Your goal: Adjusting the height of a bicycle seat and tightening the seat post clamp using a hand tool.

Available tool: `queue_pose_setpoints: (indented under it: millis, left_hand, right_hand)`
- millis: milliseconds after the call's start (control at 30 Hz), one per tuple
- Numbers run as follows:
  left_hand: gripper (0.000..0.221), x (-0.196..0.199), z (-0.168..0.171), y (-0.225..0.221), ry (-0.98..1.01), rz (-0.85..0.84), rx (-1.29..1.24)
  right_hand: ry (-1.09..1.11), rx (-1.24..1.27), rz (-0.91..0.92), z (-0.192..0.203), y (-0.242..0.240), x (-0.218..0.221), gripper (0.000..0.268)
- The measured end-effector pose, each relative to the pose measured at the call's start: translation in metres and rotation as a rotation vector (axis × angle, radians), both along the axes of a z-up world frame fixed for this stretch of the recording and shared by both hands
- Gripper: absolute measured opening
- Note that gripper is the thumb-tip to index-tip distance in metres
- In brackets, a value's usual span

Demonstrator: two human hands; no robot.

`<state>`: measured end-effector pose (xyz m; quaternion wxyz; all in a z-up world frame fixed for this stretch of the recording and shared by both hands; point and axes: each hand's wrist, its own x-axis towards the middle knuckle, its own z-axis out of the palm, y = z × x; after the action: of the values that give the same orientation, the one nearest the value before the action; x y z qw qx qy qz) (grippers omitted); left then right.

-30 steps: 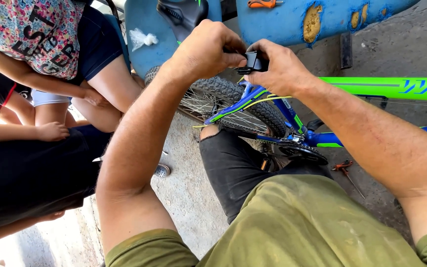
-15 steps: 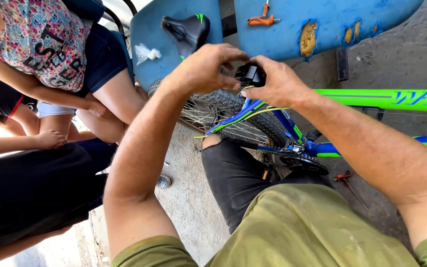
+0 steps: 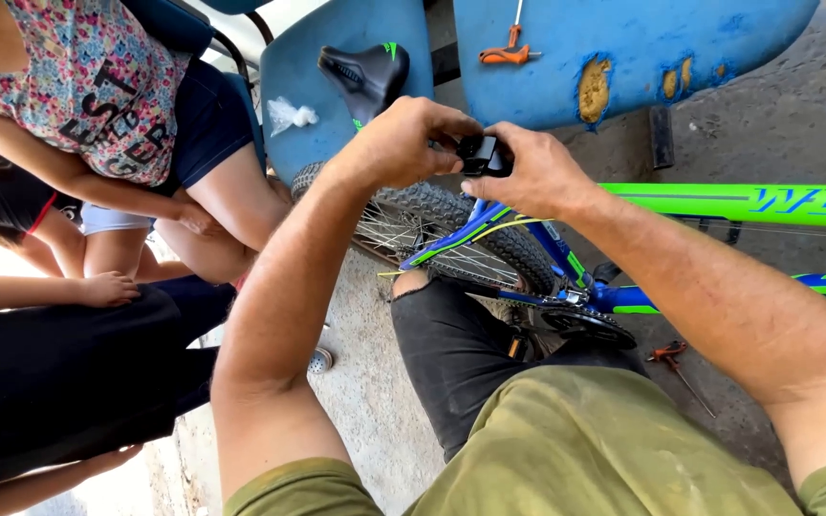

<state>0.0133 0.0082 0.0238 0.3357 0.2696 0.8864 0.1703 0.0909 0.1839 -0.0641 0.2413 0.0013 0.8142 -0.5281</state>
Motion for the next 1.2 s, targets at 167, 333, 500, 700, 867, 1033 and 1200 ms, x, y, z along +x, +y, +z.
queue_pose_setpoints:
  millis: [167,333,500,700,867,1033,1200]
  left_hand:
    - [0.077,-0.006,-0.026,-0.043,0.108,0.118,0.171]
    - [0.042,0.037,-0.016,-0.113,0.387,0.382,0.485]
    - [0.045,0.12,-0.079,-0.165,0.319,0.867,0.416]
    - [0.048,0.072,-0.16,-0.147,0.542,0.781,0.241]
    - [0.066,-0.028,-0.203,-0.129,0.673,0.598,-0.002]
    - [0.109,-0.127,-0.299,-0.18,0.403,0.799,-0.232]
    - [0.102,-0.114,-0.232,-0.141,0.358,0.746,-0.378]
  right_hand:
    - [0.157,0.025,-0.019,-0.013,-0.005,0.001,0.076]
    - [0.251,0.136,0.036,-0.003,-0.006,0.007,0.088]
    - [0.39,0.044,0.042,-0.03,0.002,0.011,0.094]
    - [0.536,0.04,0.065,-0.032,-0.001,0.017,0.093]
    - [0.499,0.056,0.052,-0.041,-0.006,0.012,0.1]
    - [0.535,0.008,-0.01,-0.05,-0.004,0.008,0.1]
    - [0.429,0.048,-0.073,-0.027,-0.003,0.011,0.096]
